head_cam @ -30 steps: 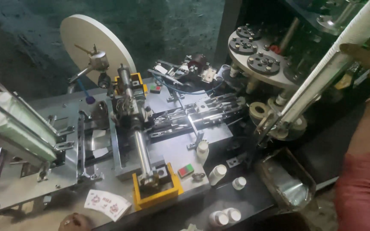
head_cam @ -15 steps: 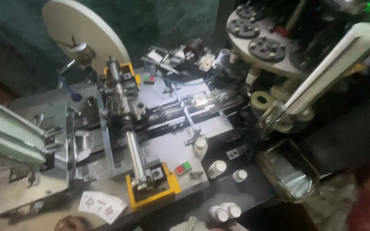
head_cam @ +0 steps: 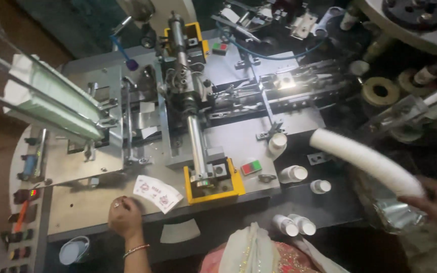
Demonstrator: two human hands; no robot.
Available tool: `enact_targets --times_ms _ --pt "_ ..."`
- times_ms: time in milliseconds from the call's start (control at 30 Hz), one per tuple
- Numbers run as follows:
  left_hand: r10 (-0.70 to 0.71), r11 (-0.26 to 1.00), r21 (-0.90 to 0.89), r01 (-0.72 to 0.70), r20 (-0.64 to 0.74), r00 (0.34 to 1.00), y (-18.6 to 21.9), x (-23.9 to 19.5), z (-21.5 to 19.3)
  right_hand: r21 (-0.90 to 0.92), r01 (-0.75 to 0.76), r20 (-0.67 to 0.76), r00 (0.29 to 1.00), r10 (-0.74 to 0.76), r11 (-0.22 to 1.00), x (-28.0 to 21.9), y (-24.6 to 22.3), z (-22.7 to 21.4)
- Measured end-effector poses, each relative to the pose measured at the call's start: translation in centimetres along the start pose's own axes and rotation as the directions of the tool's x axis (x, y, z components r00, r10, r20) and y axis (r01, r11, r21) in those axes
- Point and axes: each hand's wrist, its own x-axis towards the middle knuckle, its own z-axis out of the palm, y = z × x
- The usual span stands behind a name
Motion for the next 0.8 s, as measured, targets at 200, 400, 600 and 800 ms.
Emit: enact_targets --times_ms 200,400,600,800 --pt "-0.006 1.000 -0.021 0.006 -0.019 1.000 0.8 0.3 -0.6 0.037 0.103 0.008 0.995 -0.104 0.994 1.9 -22.2 0.7" --pt "-0.037 0.998 -0.054 0.038 0.003 0.999 1.5 0.4 -1.3 -0.153 0.396 -0.219 0.880 -0.422 0.906 5.6 -33.9 1.3" --pt "-0.016 0.999 -0.046 0.015 -0.027 1.000 0.7 0.2 -0.6 -0.084 0.461 -0.236 0.852 -0.467 0.883 6.4 -34.9 0.5" --pt "-0.016 0.999 -0.029 0.016 0.010 1.000 -0.6 -0.3 0.2 0.087 0.431 -0.453 0.820 -0.350 0.898 1.2 -28.0 -8.1"
